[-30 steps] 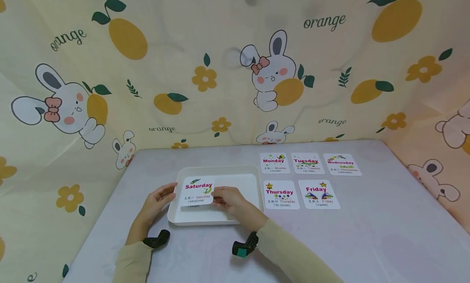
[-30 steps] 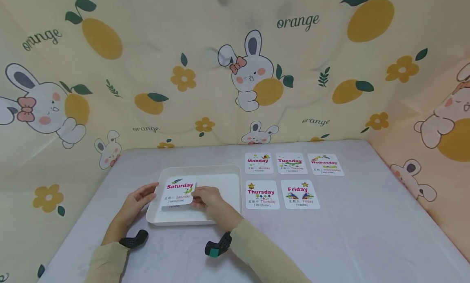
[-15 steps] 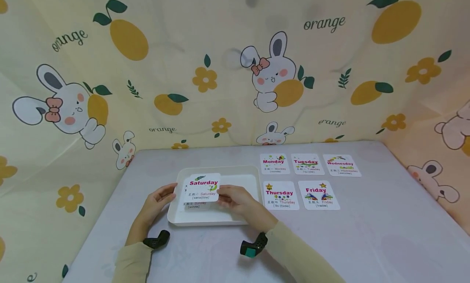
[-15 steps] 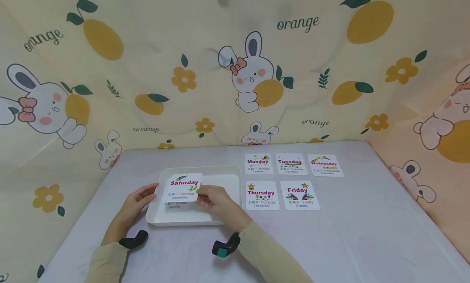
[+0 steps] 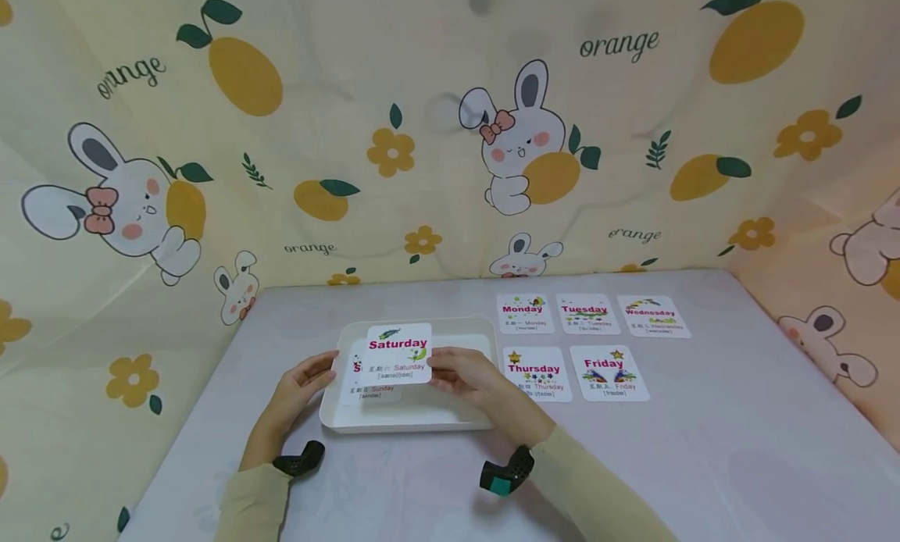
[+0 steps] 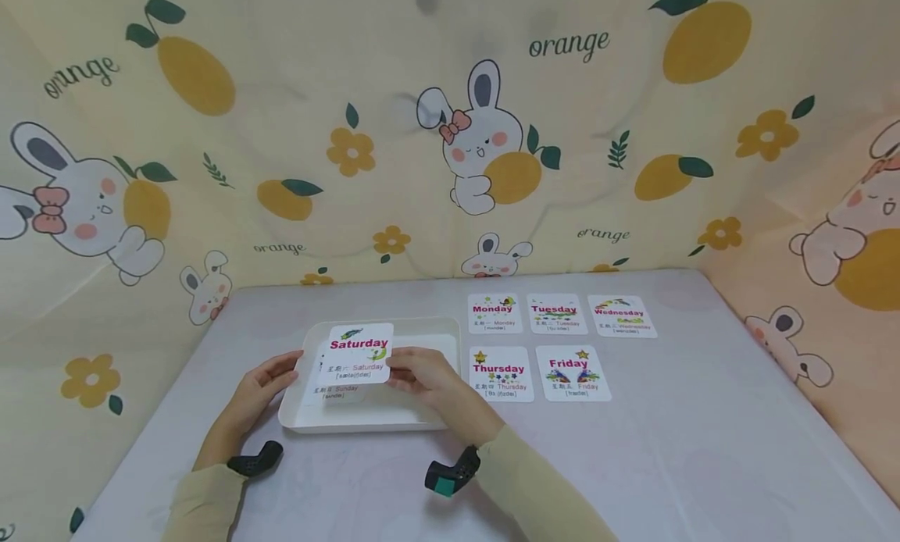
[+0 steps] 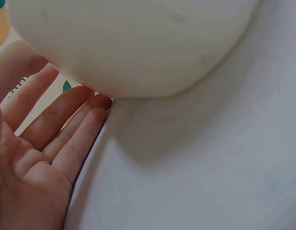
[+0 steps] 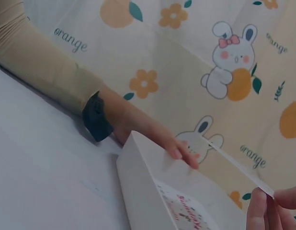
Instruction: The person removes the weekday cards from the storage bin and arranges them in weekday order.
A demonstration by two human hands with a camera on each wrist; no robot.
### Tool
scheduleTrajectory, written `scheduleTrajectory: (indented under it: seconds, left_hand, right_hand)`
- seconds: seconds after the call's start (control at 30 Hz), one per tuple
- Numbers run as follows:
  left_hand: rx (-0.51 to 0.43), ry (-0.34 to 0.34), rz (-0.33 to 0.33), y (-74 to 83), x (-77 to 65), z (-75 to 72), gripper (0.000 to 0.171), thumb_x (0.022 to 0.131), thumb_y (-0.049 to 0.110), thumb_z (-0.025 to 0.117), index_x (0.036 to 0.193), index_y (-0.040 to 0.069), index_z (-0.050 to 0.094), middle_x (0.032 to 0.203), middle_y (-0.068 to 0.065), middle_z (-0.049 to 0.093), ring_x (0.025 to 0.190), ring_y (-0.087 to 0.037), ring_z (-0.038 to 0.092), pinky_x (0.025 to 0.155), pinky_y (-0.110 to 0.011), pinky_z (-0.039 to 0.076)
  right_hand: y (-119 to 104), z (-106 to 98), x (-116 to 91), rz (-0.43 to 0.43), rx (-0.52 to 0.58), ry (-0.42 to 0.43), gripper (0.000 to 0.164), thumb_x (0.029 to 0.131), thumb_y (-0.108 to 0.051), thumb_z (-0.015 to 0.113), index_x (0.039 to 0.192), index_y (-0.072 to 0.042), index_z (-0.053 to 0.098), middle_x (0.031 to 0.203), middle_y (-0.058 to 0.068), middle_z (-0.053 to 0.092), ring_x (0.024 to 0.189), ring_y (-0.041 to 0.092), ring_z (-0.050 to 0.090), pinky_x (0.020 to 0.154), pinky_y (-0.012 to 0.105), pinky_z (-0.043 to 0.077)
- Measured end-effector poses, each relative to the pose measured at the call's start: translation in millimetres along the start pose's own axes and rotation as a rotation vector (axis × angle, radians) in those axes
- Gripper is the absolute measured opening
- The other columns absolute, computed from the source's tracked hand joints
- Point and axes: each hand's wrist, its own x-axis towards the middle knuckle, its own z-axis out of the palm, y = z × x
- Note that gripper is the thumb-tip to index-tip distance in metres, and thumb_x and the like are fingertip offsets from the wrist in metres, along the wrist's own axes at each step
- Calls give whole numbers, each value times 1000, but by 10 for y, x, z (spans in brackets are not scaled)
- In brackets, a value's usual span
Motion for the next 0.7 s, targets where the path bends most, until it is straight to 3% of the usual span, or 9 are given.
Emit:
scheduleTrajectory:
  seconds: [0.4,0.7]
  left_hand:
    - [1,4,0,4,-25,-7,55,94,31,62,141,9,46,145,-17,49,103,17,52,89,-3,43]
    - [-11,8,-19,-27,16,5,57,91,36,65,140,12,48,145,-13,51,102,17,53,89,-3,44]
  right_hand:
    - [-167,-184,-130,-29,-48,-28,36,92,-1,57,127,7,54,88,3,67,74,8,64,67,16,55]
    - [-154,-421,-245,-31,-63,-46,38,92,-2,57,128,9,52,87,0,70,74,6,66,67,16,56]
